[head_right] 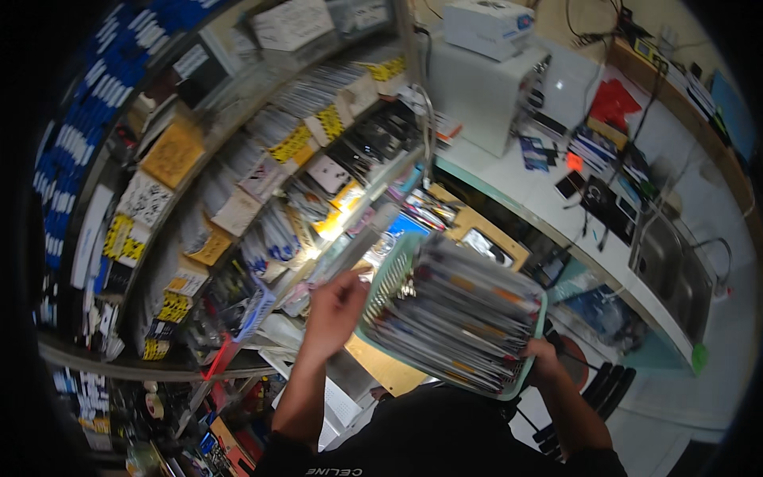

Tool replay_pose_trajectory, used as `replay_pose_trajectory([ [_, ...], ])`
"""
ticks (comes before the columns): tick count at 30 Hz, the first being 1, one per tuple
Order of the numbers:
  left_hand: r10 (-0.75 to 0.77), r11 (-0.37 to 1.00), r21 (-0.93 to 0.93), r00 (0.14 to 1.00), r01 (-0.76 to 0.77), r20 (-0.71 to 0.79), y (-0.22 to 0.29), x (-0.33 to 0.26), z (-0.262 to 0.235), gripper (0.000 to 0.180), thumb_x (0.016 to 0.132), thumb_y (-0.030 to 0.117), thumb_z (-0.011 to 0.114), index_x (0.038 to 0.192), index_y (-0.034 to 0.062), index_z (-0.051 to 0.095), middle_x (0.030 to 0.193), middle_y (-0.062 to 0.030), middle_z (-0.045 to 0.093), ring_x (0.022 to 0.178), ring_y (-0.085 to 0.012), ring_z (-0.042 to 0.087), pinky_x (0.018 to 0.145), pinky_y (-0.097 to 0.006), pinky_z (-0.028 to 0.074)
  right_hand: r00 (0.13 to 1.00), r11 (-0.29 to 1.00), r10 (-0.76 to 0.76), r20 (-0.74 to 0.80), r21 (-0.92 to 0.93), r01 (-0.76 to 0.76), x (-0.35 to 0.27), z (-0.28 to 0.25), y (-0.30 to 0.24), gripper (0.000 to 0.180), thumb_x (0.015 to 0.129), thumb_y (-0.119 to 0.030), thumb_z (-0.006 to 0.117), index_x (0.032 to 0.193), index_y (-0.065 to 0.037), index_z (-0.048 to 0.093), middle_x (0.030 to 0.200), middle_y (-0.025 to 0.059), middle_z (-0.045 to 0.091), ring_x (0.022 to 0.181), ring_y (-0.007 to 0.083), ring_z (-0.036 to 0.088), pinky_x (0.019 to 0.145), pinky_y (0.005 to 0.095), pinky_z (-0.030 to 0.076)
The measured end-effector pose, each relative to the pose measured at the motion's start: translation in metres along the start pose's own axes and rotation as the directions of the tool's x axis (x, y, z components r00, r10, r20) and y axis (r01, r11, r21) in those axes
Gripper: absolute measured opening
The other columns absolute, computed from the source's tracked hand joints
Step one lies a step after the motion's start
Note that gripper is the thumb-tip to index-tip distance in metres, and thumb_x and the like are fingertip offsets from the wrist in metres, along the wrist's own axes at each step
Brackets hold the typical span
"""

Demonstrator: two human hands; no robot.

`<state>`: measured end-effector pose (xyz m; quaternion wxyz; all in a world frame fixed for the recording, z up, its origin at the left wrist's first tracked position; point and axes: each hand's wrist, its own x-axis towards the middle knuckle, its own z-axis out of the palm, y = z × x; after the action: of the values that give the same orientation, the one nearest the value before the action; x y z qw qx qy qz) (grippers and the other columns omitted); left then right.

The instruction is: The person retrieves packaged phone screen protectors from a shelf and places them on a workbench. They then wrap a smartphone in bubble wrap, seal it with tape, and place it on the table. The person also handles a second smartphone and wraps it in bubble wrap.

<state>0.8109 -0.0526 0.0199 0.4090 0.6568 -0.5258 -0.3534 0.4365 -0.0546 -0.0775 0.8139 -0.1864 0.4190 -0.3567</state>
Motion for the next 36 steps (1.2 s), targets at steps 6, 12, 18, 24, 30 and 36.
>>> replay_pose_trajectory([
  [6,0.307,0.854,-0.146,0.711,-0.499,-0.633,0.042,-0.041,-0.057,0.018,0.098,0.003,0.055,0.114,-0.0007,0.063,0.099,-0.0037,0.062,0.086,-0.0091,0.053,0.075,-0.023,0.044,0.864,0.944,-0.322,0.386,0.205,0.260,0.055,0.145,-0.055,0.035,0.087,-0.026,0.062,0.117,-0.008,0.057,0.101,0.0094,0.062,0.090,0.0241,0.064,0.082,0.0426,0.054],
  [12,-0.050,0.982,-0.188,0.927,-0.023,-0.372,-0.081,-0.141,-0.013,0.015,0.100,0.012,0.059,0.106,-0.0007,0.065,0.083,-0.0012,0.063,0.073,-0.0078,0.054,0.069,-0.022,0.044,0.708,0.880,-0.468,0.528,0.207,0.427,0.119,0.339,-0.114,0.020,0.086,-0.027,0.067,0.098,-0.014,0.058,0.088,-0.0011,0.056,0.078,0.0112,0.058,0.070,0.0309,0.051],
  [18,-0.516,0.824,-0.508,0.701,0.251,-0.491,-0.173,-0.254,0.032,0.015,0.099,0.009,0.056,0.107,-0.0008,0.066,0.090,-0.0050,0.068,0.074,-0.0082,0.060,0.066,-0.021,0.049,0.770,0.897,-0.443,0.459,0.235,0.376,0.173,0.466,-0.121,0.027,0.083,-0.021,0.072,0.102,-0.005,0.062,0.091,0.0036,0.060,0.079,0.0168,0.062,0.068,0.0300,0.058],
  [24,-0.500,0.854,-0.436,0.679,0.285,-0.537,-0.177,-0.253,0.034,0.018,0.100,0.011,0.055,0.109,-0.0002,0.065,0.094,-0.0044,0.067,0.079,-0.0101,0.061,0.070,-0.024,0.049,0.651,0.895,-0.435,0.622,0.221,0.387,0.189,0.478,-0.112,0.059,0.086,-0.024,0.077,0.125,0.012,0.051,0.112,0.0226,0.062,0.086,0.0274,0.068,0.076,0.0359,0.060],
  [30,-0.434,0.886,-0.350,0.806,0.302,-0.402,-0.152,-0.208,0.021,0.017,0.100,0.011,0.057,0.111,-0.0002,0.064,0.097,-0.0050,0.067,0.083,-0.0107,0.059,0.076,-0.026,0.049,0.661,0.798,-0.260,0.704,-0.228,0.557,0.165,0.316,-0.092,0.051,0.091,-0.023,0.069,0.131,0.005,0.053,0.111,0.0127,0.067,0.084,0.0248,0.072,0.077,0.0319,0.058],
  [36,0.019,0.989,0.135,0.859,0.058,-0.511,-0.087,-0.124,-0.032,0.011,0.099,0.006,0.055,0.099,-0.0017,0.064,0.091,-0.0096,0.068,0.079,-0.0164,0.062,0.074,-0.031,0.050,0.915,0.828,-0.344,0.209,-0.391,0.401,0.167,0.140,-0.094,0.036,0.091,-0.020,0.065,0.122,-0.002,0.060,0.101,0.0083,0.067,0.080,0.0122,0.061,0.069,0.0269,0.053],
])
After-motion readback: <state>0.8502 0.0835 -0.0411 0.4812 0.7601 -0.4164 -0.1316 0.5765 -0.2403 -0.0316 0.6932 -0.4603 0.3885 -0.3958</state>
